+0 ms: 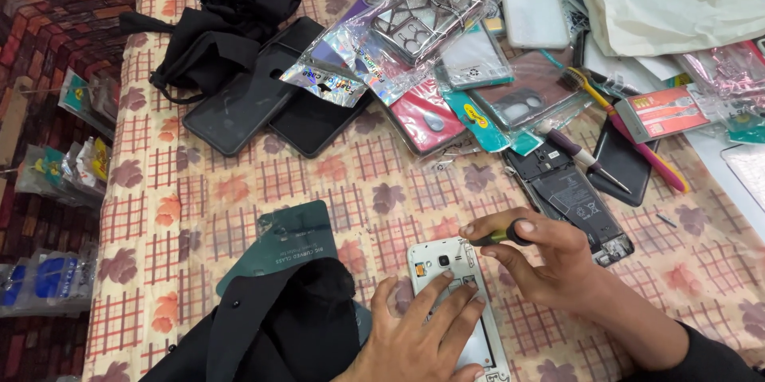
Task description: The person uses a screwdriver to remove screws from the back of a white smartphone, then separates the back cover to expose the internal components. The person continues to remove screws and detach the back cover, revealing the battery and circuit board.
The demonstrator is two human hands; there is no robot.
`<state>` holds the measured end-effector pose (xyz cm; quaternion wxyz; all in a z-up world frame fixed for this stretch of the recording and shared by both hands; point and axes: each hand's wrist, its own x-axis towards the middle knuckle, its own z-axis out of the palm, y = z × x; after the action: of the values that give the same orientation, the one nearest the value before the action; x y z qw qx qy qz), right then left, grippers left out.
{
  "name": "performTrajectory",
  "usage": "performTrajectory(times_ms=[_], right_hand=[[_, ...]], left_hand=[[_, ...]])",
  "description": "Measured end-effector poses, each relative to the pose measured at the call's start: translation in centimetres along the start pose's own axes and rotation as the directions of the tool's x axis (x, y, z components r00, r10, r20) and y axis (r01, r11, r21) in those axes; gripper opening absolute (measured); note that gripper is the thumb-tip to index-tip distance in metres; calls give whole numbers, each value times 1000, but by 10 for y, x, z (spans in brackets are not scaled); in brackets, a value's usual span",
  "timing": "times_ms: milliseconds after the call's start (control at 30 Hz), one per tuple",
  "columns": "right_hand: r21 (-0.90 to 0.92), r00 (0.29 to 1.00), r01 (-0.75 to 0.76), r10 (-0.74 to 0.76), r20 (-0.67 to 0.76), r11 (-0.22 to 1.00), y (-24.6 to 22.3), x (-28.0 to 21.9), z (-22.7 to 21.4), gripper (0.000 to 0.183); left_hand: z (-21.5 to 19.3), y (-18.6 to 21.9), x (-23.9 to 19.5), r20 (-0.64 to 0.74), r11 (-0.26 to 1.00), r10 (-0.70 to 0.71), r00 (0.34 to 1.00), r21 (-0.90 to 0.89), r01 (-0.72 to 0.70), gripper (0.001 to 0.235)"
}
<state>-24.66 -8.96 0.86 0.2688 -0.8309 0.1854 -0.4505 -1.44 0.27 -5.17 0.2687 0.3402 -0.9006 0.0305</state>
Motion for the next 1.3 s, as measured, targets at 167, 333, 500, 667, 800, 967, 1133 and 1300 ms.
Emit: performTrajectory(times_ms=[167,333,500,667,800,967,1133,1300], right_hand=[[-147,998,35,-42,-41,989,-5,9,2,94],[-42,988,-73,66,-139,996,-4,7,9,93],[-50,991,-50,43,-127,997,2,-4,9,93],[-61,993,-33,26,-116,998,2,-5,7,93],[-77,995,-23,15,-100,997,-1,0,8,94],[-98,995,-8,-2,-102,995,0,-2,5,97],[-88,986,-43,28,-164,995,2,-6,7,99],[-29,965,-59,50,-258,998,-1,-13,10,97]], left_hand=[[0,0,-3,31,1000,12,999,-7,-12,65],[3,-1,-2,37,1000,12,999,-21,-11,65],[3,-1,-4,45,1000,12,999,-24,-11,66],[1,0,-2,36,1000,12,999,-14,-12,65],[-4,-1,1,2,1000,11,1000,12,-11,64],[-6,-1,7,-85,1000,7,996,-3,-7,62],[-8,0,8,-130,995,30,991,96,-17,29],[10,3,-7,-178,990,82,981,128,-60,22]])
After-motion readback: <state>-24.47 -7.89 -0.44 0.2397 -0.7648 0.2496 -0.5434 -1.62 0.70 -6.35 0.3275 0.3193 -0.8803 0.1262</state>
